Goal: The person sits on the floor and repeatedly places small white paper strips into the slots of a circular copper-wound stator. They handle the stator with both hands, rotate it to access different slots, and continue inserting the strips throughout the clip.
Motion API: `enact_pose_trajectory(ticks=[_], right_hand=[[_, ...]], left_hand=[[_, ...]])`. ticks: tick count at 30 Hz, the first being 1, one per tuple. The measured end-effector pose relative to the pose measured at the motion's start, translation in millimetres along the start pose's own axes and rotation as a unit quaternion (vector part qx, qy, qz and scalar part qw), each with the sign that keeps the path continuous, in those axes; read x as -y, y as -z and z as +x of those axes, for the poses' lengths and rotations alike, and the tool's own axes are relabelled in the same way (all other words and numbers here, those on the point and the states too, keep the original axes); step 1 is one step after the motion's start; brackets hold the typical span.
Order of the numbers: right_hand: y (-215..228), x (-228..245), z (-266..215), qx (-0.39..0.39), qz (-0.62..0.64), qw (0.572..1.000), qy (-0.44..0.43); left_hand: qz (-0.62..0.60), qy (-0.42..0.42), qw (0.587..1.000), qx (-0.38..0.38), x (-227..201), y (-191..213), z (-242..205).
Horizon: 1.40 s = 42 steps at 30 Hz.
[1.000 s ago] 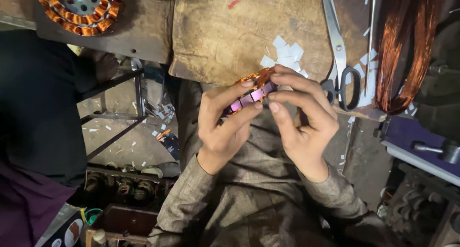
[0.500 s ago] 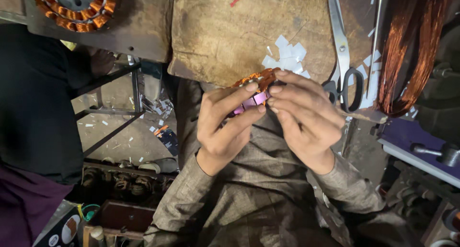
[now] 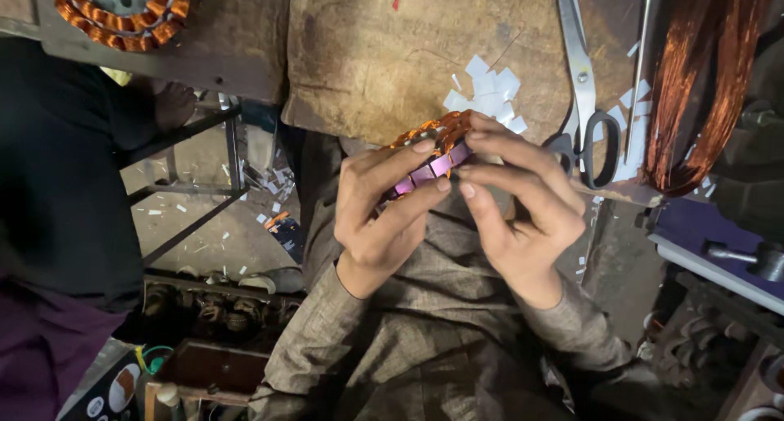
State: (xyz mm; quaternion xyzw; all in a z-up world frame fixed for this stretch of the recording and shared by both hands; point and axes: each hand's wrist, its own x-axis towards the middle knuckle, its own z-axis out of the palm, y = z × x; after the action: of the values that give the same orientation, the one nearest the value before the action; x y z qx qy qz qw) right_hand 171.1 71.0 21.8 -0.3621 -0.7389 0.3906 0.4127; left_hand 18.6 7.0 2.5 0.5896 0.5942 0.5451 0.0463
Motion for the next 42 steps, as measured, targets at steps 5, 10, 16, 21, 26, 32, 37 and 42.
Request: enact_pose_trajectory(ticks=[5,10,16,21,26,32,37,42], right_hand=[[-6,9,0,-0.019,0.001,1.0,-0.015],[3,8,9,0.038,-0.063,0.994,0.077],[24,-9,37,0.125,-0.131,0.953,0.244],[22,-13,41,0.107,-0.117,0.954,0.255],[40,-17,23,-0.047,-0.056,0.997,-0.012],[44,-31,-9,0.018,-0.27,0.962,-0.039],[38,-44,-26,0.081,-0.334,0.939,0.009],[39,-52,-30,0.056,-0.337,0.932,0.12]], left_hand=[[0.008,-0.005,1.0,0.002,-1,-2,0],[-0.001,-0.006,1.0,0.005,1,-2,-1],[-0.009,-0.006,1.0,0.025,4,2,5],[0.001,0.0,0.999,0.034,2,3,2],[0.015,0.04,0.999,-0.006,7,-4,12],[0.08,0.115,0.99,-0.007,68,3,31],[0.106,0.156,0.982,0.028,92,-5,42],[0.128,0.101,0.983,-0.079,48,1,34]])
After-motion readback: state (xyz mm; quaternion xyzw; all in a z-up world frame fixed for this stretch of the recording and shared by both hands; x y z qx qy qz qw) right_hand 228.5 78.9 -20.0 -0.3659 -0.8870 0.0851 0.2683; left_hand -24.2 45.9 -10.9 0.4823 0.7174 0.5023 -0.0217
